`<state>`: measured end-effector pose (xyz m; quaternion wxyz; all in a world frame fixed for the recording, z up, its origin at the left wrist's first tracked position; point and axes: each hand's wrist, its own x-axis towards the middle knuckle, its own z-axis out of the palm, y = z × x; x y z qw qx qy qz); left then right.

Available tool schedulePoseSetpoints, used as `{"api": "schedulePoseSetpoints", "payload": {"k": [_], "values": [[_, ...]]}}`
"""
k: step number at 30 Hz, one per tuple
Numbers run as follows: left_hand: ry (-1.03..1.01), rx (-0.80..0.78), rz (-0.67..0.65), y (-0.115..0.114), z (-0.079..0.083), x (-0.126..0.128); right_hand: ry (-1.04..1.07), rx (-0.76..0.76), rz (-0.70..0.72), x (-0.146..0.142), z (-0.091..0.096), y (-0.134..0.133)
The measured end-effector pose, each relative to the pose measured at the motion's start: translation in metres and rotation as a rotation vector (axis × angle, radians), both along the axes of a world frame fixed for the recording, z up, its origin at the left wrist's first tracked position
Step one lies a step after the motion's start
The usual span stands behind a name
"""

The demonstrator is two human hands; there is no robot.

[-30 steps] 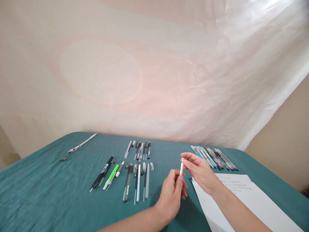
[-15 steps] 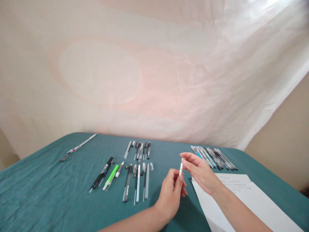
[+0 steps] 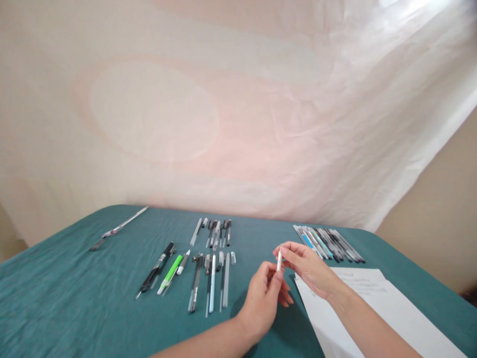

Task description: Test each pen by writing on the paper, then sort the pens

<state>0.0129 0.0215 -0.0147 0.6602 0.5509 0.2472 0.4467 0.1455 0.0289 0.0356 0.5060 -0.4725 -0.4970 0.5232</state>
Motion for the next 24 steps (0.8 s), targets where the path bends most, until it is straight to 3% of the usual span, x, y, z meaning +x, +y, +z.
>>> {"api": "schedulePoseSetpoints", "payload": {"k": [24], "values": [[-0.005,-0.057,-0.022,0.0026,-0.0018,0.0009,0.068,-0.006,0.035,0.0033,-0.0051,0.0042]]}}
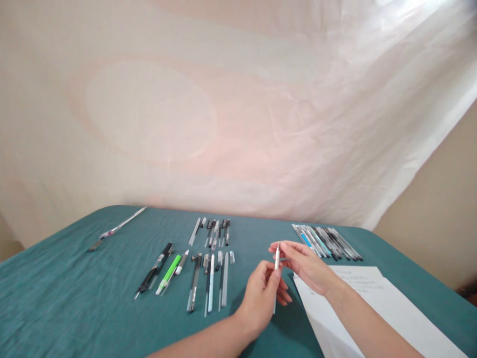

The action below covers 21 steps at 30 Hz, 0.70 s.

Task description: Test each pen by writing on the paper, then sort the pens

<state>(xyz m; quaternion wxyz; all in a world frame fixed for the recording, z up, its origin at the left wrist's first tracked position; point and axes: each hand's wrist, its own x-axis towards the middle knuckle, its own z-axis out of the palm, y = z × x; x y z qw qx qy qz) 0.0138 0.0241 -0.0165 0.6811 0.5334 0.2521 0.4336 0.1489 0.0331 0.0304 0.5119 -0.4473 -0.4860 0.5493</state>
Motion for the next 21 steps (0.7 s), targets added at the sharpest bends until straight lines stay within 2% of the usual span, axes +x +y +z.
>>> {"api": "schedulePoseSetpoints", "payload": {"k": [7,12,17,21], "values": [[-0.001,-0.018,-0.009,0.0003,-0.0013,0.0006,-0.05,0.005,-0.058,0.0014,-0.0029,0.0013],[0.002,-0.018,0.003,0.0008,0.0,0.0005,-0.012,-0.022,-0.012,-0.0006,-0.0013,0.0006],[0.007,-0.026,0.003,0.0005,-0.0003,0.0008,-0.043,0.0,-0.065,-0.0008,-0.0021,0.0005],[0.014,-0.032,0.011,0.0003,0.0,0.0004,-0.013,-0.013,-0.029,-0.0004,-0.0036,0.0002]]}}
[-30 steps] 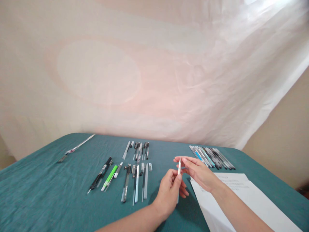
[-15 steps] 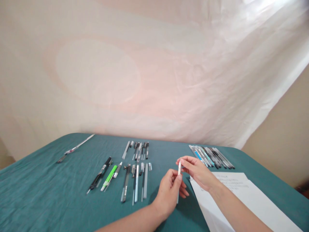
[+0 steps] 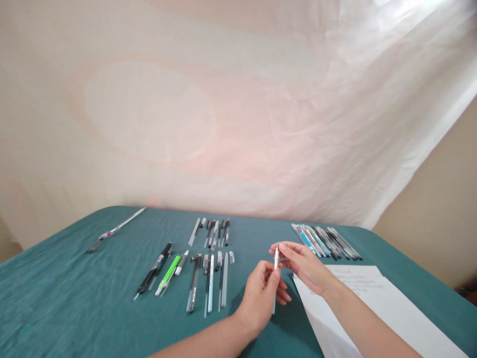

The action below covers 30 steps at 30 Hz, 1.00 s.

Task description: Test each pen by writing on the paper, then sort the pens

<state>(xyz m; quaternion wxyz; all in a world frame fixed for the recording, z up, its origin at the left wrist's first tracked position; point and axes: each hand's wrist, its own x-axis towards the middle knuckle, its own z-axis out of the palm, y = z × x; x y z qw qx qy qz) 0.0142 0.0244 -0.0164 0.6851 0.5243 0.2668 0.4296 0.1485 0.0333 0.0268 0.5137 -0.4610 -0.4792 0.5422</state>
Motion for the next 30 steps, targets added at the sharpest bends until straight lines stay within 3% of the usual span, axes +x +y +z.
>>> {"api": "schedulePoseSetpoints", "payload": {"k": [13,17,20,22,25,30], "values": [[0.054,-0.006,0.011,-0.001,0.009,-0.001,-0.219,0.112,-0.065,-0.004,0.0,0.001],[0.041,-0.042,0.029,0.002,0.01,-0.001,-0.624,0.391,-0.221,-0.002,-0.003,-0.001],[0.034,-0.059,0.043,0.005,0.009,-0.001,-1.072,0.667,-0.077,0.0,-0.005,-0.003],[0.039,-0.066,0.05,0.006,0.008,0.0,-1.273,0.76,0.05,0.001,-0.006,-0.004],[0.063,-0.075,0.065,0.007,0.007,0.0,-1.389,0.799,0.078,0.001,-0.01,-0.004],[0.069,-0.041,0.045,0.006,0.009,-0.002,-1.375,0.784,0.015,0.005,-0.009,-0.001]]}}
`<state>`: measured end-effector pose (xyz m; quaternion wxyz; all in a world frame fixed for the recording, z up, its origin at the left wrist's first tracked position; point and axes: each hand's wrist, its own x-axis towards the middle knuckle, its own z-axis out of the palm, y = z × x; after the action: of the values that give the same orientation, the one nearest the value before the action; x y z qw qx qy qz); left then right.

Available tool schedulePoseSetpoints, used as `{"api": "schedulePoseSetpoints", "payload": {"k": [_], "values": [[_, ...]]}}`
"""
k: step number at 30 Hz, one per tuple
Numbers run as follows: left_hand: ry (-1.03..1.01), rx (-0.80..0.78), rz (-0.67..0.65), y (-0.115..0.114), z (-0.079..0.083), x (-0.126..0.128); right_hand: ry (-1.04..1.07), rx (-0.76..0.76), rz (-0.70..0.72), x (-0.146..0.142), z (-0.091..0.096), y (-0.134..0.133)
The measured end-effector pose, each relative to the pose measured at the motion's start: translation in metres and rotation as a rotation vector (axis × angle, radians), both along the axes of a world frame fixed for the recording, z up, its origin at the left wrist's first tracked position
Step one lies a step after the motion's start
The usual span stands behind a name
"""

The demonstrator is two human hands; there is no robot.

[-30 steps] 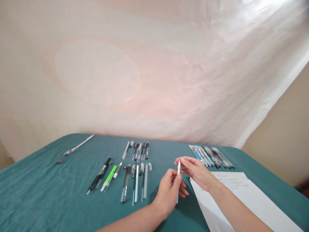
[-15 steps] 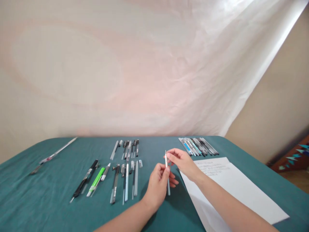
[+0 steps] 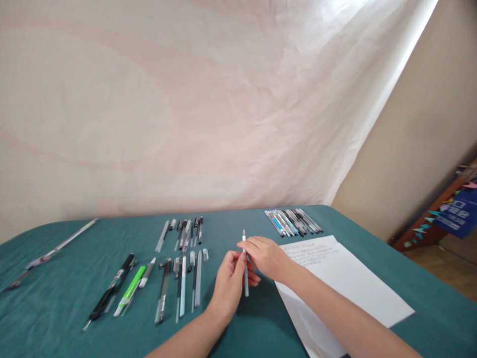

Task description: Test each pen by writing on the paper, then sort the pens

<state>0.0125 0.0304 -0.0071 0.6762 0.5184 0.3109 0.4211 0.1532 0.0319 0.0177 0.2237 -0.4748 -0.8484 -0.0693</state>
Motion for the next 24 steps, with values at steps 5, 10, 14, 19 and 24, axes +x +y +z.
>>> {"api": "schedulePoseSetpoints", "payload": {"k": [5,10,14,19,24], "values": [[0.068,0.168,-0.074,-0.01,0.007,-0.005,0.285,-0.027,-0.153,0.025,0.008,-0.005],[0.401,0.706,-0.325,-0.024,0.015,-0.011,0.684,-0.162,-0.324,0.072,0.0,-0.033],[0.61,0.964,-0.486,-0.027,0.015,-0.014,0.888,-0.299,-0.547,0.118,-0.016,-0.062],[0.713,1.047,-0.557,-0.027,0.016,-0.013,1.096,-0.247,-0.694,0.157,-0.033,-0.087],[0.721,1.07,-0.566,-0.026,0.014,-0.012,1.092,-0.221,-0.748,0.165,-0.048,-0.096]]}}
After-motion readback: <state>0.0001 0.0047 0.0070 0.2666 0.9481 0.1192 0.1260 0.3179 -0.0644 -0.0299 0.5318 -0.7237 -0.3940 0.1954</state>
